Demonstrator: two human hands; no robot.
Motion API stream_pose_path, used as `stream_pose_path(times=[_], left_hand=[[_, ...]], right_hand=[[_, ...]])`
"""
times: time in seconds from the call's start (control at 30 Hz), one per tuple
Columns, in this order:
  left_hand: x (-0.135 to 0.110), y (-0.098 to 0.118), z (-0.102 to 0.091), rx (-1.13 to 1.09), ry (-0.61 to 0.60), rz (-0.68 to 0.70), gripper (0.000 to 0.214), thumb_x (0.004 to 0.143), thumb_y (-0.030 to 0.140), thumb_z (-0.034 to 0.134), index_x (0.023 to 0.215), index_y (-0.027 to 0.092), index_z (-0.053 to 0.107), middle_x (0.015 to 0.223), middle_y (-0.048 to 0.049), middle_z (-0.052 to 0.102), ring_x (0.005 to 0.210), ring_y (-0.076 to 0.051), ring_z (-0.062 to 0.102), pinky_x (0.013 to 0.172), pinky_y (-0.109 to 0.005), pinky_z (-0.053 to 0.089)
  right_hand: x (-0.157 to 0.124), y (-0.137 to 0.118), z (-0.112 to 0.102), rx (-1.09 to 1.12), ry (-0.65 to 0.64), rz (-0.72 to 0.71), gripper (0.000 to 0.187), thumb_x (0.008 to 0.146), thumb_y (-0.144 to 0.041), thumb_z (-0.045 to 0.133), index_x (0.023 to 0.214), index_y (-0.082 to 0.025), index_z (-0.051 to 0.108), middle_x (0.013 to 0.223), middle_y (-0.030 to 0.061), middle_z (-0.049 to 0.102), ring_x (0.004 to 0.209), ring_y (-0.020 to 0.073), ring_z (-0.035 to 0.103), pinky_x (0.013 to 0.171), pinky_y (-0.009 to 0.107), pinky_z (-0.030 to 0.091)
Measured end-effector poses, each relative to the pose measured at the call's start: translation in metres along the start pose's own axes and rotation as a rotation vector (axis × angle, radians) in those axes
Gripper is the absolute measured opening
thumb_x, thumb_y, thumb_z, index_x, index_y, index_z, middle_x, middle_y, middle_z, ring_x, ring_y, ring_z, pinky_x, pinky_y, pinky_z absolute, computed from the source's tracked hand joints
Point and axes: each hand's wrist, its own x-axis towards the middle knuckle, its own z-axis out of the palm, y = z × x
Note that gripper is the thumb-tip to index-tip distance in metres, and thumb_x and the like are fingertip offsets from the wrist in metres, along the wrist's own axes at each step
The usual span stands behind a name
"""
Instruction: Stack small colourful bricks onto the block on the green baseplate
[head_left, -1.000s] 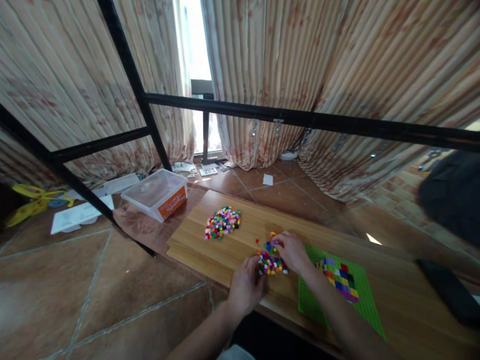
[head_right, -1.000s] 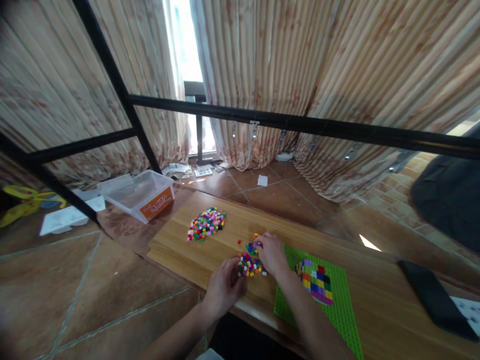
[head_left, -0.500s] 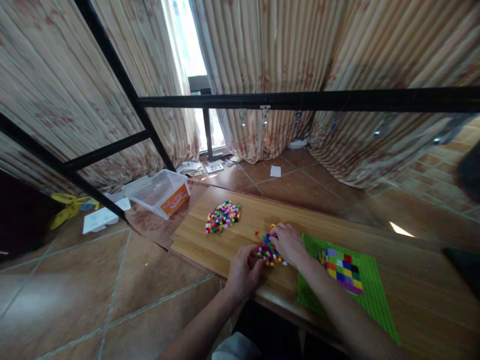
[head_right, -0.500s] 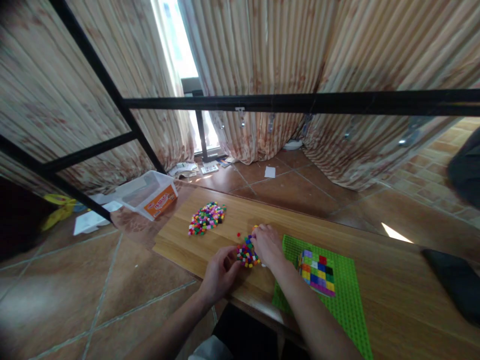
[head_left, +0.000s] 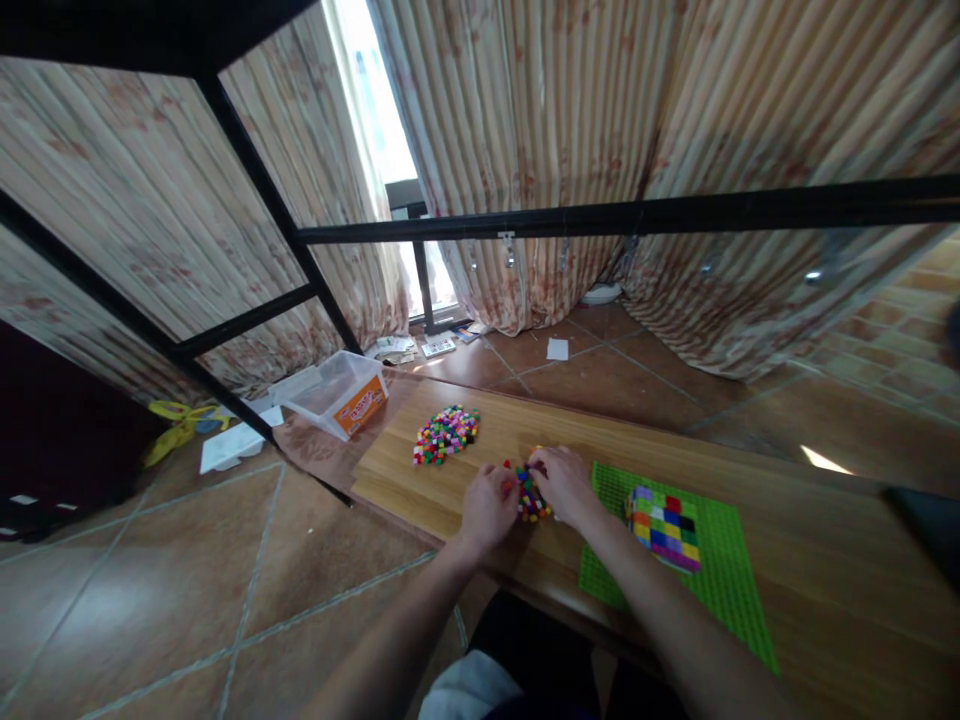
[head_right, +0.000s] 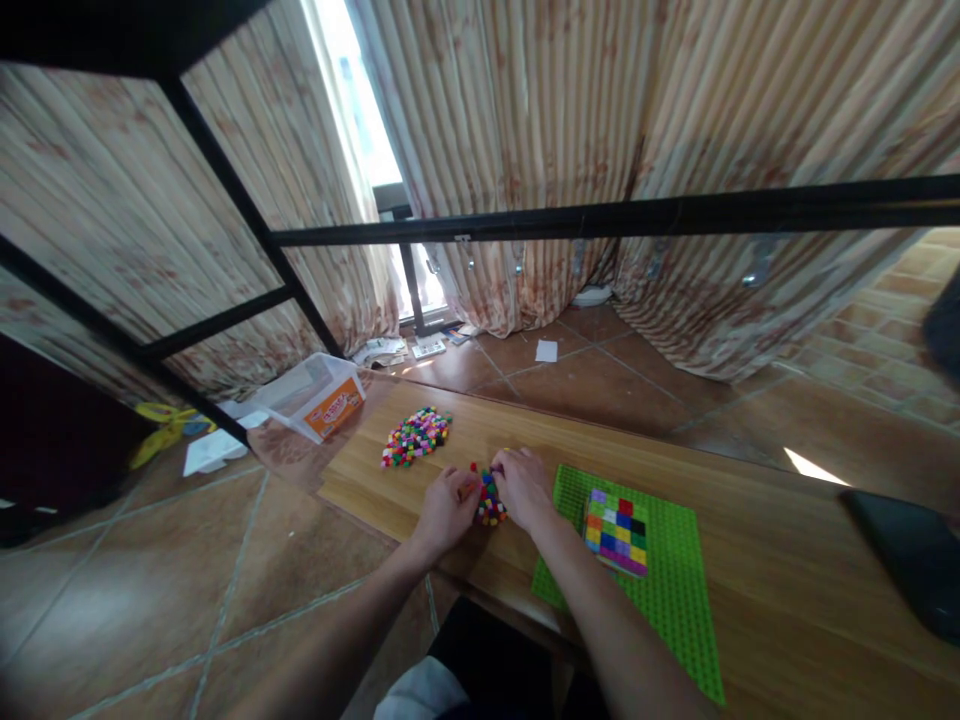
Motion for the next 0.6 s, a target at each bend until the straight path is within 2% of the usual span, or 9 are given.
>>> stream_pose_path(times=[0.13,0.2,0.3,0.37,0.47,0.53,0.6], left_hand=[[0.005,0.002,0.001,0.074,-0.01,0.013,0.013,0.086,0.019,0.055,0.086,0.021,0.067,0.089,-0.0046,0.062,0.084,-0.018,0.06,0.078,-0.028,0.048],[0.009,0.002,0.002,0.118,-0.027,0.023,0.018,0.085,0.015,0.052,0.09,0.021,0.068,0.094,-0.005,0.063,0.084,-0.017,0.061,0.08,-0.028,0.049],[0.017,0.004,0.001,0.187,-0.108,0.06,0.031,0.086,0.01,0.046,0.103,0.023,0.068,0.105,-0.0057,0.063,0.084,-0.016,0.062,0.082,-0.029,0.05],[0.022,0.007,-0.001,0.243,-0.189,0.094,0.035,0.086,0.009,0.044,0.107,0.024,0.068,0.11,-0.0059,0.063,0.089,-0.017,0.062,0.085,-0.03,0.05],[0.031,0.011,-0.003,0.289,-0.269,0.114,0.032,0.084,0.01,0.046,0.104,0.023,0.069,0.11,-0.0064,0.063,0.095,-0.019,0.062,0.089,-0.031,0.049],[0.035,0.013,-0.002,0.29,-0.285,0.105,0.029,0.082,0.011,0.049,0.101,0.021,0.069,0.107,-0.0073,0.063,0.095,-0.02,0.062,0.089,-0.032,0.049],[0.039,0.014,0.0,0.281,-0.292,0.09,0.026,0.08,0.01,0.051,0.099,0.019,0.068,0.105,-0.008,0.064,0.094,-0.021,0.063,0.088,-0.033,0.049]], right_hand=[[-0.022,-0.009,-0.029,0.119,0.117,0.061,0.015,0.09,-0.023,0.049,0.089,-0.02,0.064,0.091,0.0043,0.071,0.086,0.0172,0.063,0.081,0.03,0.045],[-0.046,-0.014,-0.045,0.193,0.165,0.077,0.021,0.092,-0.029,0.045,0.093,-0.021,0.064,0.092,0.0044,0.071,0.084,0.0164,0.065,0.078,0.028,0.048],[-0.095,-0.015,-0.061,0.429,0.236,0.133,0.021,0.09,-0.036,0.051,0.09,-0.022,0.067,0.088,0.0047,0.071,0.082,0.0182,0.066,0.077,0.03,0.051],[-0.13,-0.009,-0.064,0.473,0.209,0.215,0.023,0.087,-0.041,0.054,0.09,-0.024,0.069,0.09,0.0055,0.072,0.083,0.0197,0.067,0.078,0.031,0.053],[-0.178,0.008,-0.062,0.547,0.265,0.428,0.029,0.078,-0.049,0.063,0.087,-0.023,0.072,0.087,0.0067,0.074,0.082,0.0225,0.069,0.072,0.031,0.056],[-0.204,0.02,-0.058,0.64,0.208,0.591,0.033,0.073,-0.052,0.067,0.087,-0.022,0.074,0.083,0.006,0.075,0.077,0.0213,0.071,0.067,0.027,0.057],[-0.222,0.028,-0.053,0.758,0.168,0.695,0.037,0.066,-0.053,0.073,0.084,-0.021,0.075,0.081,0.006,0.075,0.074,0.0211,0.072,0.067,0.025,0.058]])
